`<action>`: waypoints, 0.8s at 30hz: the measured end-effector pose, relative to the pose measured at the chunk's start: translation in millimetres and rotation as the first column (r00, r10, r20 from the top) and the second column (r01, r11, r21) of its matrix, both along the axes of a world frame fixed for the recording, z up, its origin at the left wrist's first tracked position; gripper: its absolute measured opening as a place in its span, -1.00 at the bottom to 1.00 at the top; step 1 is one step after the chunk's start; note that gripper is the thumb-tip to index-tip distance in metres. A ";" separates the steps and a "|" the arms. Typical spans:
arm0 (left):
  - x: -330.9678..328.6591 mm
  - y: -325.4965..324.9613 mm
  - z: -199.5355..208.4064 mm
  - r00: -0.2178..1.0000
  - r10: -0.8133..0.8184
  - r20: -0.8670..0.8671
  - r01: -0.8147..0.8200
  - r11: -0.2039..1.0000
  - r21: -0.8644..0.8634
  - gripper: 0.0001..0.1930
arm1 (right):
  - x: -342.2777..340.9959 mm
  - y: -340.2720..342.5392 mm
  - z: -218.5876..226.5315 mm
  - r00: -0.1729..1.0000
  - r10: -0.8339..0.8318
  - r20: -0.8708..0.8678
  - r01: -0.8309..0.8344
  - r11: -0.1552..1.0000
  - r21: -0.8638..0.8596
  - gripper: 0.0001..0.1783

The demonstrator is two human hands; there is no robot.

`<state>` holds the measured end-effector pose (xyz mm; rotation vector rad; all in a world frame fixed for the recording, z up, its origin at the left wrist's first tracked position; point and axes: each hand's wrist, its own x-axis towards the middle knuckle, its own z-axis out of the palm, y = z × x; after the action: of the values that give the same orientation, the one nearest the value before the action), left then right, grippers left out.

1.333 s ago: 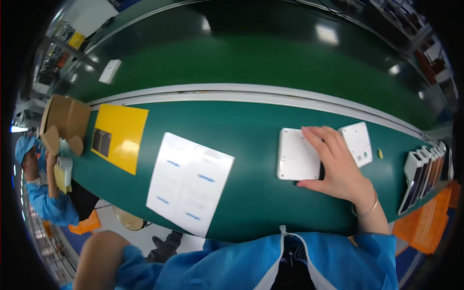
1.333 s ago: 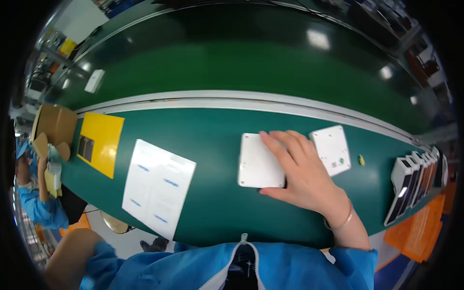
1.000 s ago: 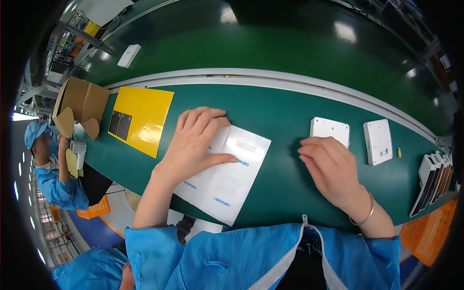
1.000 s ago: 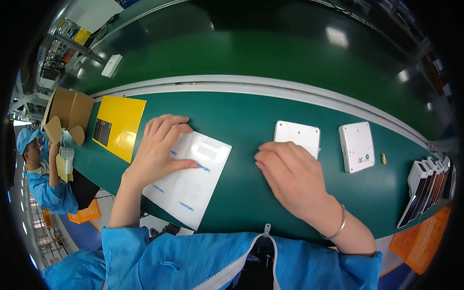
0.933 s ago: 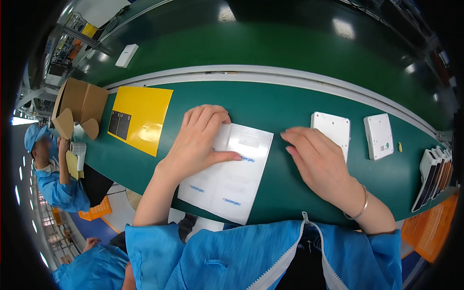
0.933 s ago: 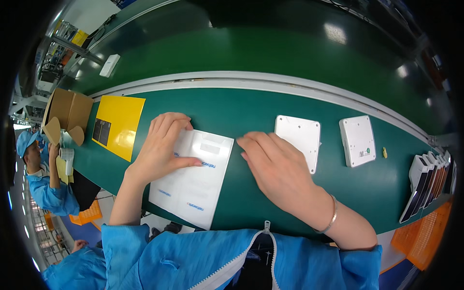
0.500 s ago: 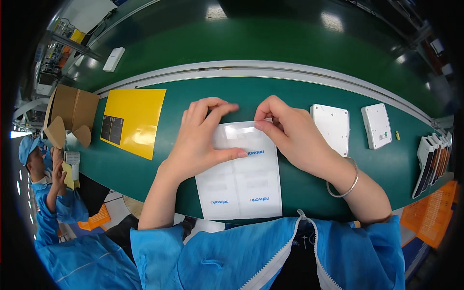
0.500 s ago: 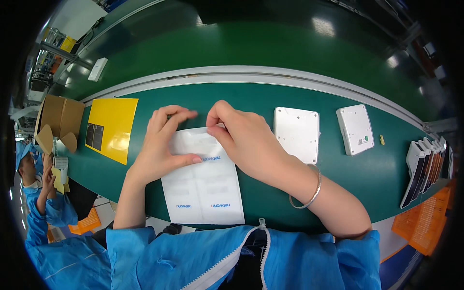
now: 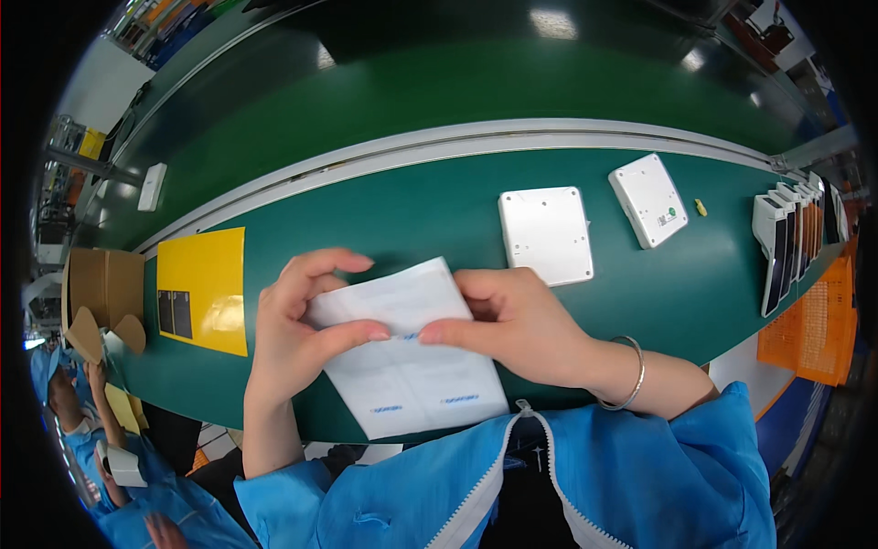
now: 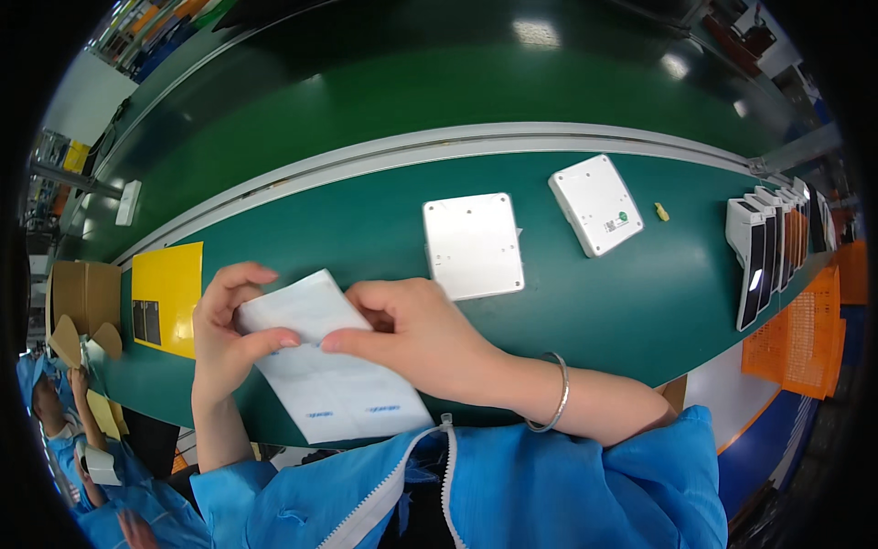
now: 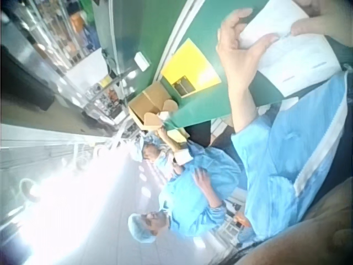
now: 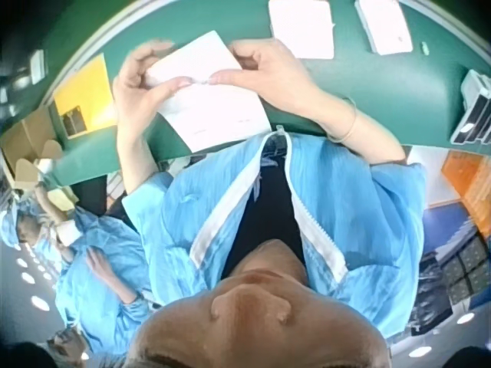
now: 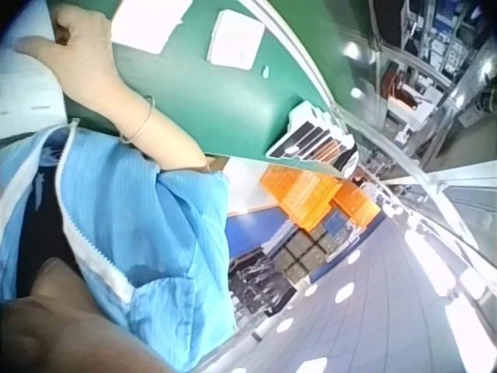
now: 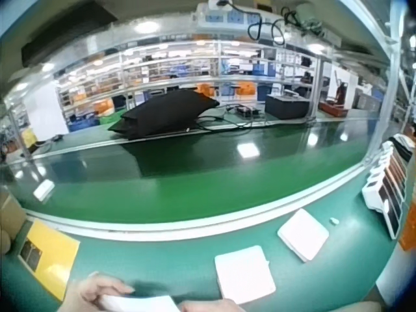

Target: The person applies labels to white electronic devices by hand, using a template guide to position the labels, then places the labeled devices into a cardboard box.

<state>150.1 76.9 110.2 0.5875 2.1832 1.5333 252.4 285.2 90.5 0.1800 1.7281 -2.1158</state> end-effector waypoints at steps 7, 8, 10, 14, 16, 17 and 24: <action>-11.5 19.6 6.0 0.912 -0.273 -0.305 0.187 0.941 -0.282 -0.63 | -4.7 16.1 11.4 0.702 -0.360 -0.614 0.564 0.808 0.171 -0.74; -12.3 20.2 7.1 0.915 -0.287 -0.282 0.204 0.935 -0.290 -0.64 | -7.5 22.2 15.3 0.842 -0.359 -0.403 0.436 0.893 0.116 -0.79; -12.4 21.4 9.7 0.916 -0.304 -0.261 0.222 0.928 -0.300 -0.65 | -11.5 36.0 15.5 0.935 -0.307 -0.178 0.315 0.949 0.021 -0.83; -17.2 21.4 1.1 0.892 -0.328 -0.312 0.275 0.940 -0.202 -0.60 | -17.3 47.7 9.9 0.995 -0.084 0.060 0.099 0.934 -0.343 -0.81; -19.5 18.5 -0.8 0.887 -0.330 -0.322 0.309 0.944 -0.118 -0.56 | -19.0 45.2 12.7 0.988 0.062 0.143 0.040 0.786 -0.617 -0.83; -16.6 15.9 -0.1 0.915 -0.259 -0.309 0.283 0.958 0.035 -0.46 | -19.6 41.7 17.0 0.980 0.121 0.157 0.011 0.756 -0.655 -0.84; -17.0 -6.3 1.7 0.926 -0.230 -0.300 0.292 0.939 0.182 -0.32 | -17.3 -26.4 -10.1 0.986 0.164 -0.028 -0.164 0.926 -0.341 -0.79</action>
<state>133.1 70.6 111.9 1.1810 2.0260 1.6386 235.1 258.7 80.4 -0.0619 1.2938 -2.2451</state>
